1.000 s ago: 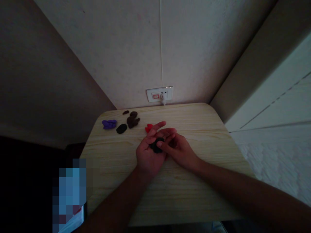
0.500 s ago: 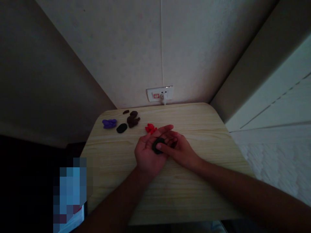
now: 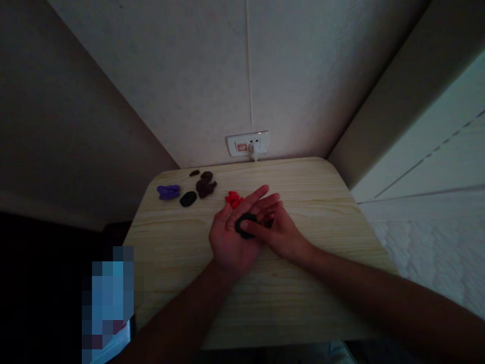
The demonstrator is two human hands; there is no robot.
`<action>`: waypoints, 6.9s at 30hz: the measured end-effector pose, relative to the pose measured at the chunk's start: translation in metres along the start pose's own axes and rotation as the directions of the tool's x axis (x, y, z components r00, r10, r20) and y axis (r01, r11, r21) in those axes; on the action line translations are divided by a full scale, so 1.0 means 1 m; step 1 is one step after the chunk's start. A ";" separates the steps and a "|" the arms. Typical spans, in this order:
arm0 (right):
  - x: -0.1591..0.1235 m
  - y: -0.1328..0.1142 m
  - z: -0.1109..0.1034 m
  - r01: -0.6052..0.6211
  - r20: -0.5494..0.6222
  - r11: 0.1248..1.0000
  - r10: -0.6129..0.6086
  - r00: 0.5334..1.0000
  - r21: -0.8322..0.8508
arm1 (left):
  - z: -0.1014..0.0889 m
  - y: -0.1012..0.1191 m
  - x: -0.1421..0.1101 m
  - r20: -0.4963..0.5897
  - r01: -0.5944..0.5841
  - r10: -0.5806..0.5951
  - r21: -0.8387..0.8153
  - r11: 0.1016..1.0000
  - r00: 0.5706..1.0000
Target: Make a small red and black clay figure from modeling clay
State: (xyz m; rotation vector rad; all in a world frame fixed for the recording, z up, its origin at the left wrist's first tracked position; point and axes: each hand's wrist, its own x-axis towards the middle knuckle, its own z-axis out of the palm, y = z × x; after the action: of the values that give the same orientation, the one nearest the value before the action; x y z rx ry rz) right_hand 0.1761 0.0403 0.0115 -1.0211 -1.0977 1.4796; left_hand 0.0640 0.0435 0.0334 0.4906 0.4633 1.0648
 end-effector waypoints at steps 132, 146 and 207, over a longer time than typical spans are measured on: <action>-0.003 -0.007 -0.023 0.006 0.084 0.996 0.002 0.996 -0.092 | 0.007 -0.012 -0.010 -0.012 -0.223 0.233 0.256 0.941 0.972; -0.005 -0.010 -0.015 -0.102 0.093 0.995 0.099 0.991 0.022 | 0.010 -0.008 -0.020 0.132 -0.248 0.225 0.188 0.950 0.965; -0.003 -0.010 -0.018 0.080 -0.126 0.995 -0.087 0.988 -0.060 | 0.009 0.002 -0.008 0.094 -0.029 0.014 0.154 0.988 0.995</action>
State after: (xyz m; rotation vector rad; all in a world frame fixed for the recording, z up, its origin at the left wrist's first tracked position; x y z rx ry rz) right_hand 0.1962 0.0409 0.0170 -1.0802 -1.0809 1.3051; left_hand 0.0641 0.0361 0.0426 0.6820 0.4616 1.0262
